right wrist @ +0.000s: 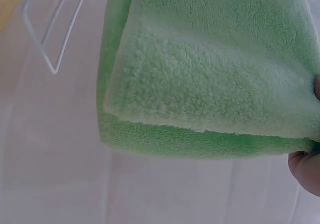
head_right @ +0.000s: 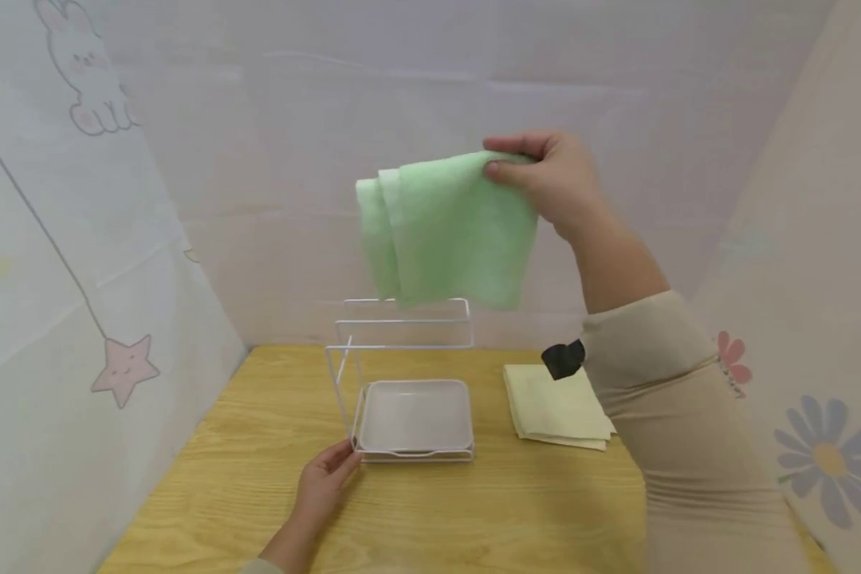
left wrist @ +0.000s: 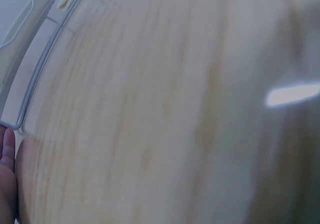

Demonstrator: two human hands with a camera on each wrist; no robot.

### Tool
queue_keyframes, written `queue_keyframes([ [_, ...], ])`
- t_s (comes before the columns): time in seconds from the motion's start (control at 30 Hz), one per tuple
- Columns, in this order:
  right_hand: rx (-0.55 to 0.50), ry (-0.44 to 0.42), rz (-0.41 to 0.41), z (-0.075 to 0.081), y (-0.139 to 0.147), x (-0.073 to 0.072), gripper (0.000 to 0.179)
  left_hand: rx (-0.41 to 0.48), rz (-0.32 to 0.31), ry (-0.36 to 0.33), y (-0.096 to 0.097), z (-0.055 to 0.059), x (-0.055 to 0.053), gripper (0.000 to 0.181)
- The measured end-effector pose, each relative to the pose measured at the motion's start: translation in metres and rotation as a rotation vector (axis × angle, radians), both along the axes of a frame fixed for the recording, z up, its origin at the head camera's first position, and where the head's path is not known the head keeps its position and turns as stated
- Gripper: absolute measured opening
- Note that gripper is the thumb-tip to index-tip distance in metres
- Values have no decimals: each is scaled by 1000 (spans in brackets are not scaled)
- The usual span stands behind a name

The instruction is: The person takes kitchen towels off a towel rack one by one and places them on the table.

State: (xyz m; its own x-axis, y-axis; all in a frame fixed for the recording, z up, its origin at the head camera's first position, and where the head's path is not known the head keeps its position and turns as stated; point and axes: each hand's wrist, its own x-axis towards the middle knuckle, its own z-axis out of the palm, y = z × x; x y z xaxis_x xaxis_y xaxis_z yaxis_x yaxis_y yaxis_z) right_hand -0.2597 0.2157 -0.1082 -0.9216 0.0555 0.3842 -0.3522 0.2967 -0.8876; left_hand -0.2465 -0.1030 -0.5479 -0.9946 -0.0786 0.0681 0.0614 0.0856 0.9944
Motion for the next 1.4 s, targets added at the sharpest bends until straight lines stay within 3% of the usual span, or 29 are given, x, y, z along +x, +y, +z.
queue_keyframes([
  [0.17, -53, 13, -4, 0, 19, 15, 27, -13, 18, -12, -3, -1, -1, 39],
  [0.37, -127, 20, 7, -12, 44, 35, 28, -7, 34, -13, -6, -1, -4, 40],
  [0.57, -8, 22, -72, -34, 69, 56, 26, -4, 38, -18, -8, -2, -6, 39],
  [0.73, 158, -23, -193, -58, 85, 73, 28, -13, 29, -6, -8, -1, -4, 39],
  [0.87, 214, -91, -231, -81, 96, 85, 28, -24, 32, -10, -8, -1, -3, 40],
  [1.17, 283, -170, -196, -135, 119, 103, 31, -15, 36, -21, -11, 3, -3, 40],
  [1.4, 373, -63, -128, -179, 128, 114, 29, 12, 22, -18, -12, 3, -3, 40],
])
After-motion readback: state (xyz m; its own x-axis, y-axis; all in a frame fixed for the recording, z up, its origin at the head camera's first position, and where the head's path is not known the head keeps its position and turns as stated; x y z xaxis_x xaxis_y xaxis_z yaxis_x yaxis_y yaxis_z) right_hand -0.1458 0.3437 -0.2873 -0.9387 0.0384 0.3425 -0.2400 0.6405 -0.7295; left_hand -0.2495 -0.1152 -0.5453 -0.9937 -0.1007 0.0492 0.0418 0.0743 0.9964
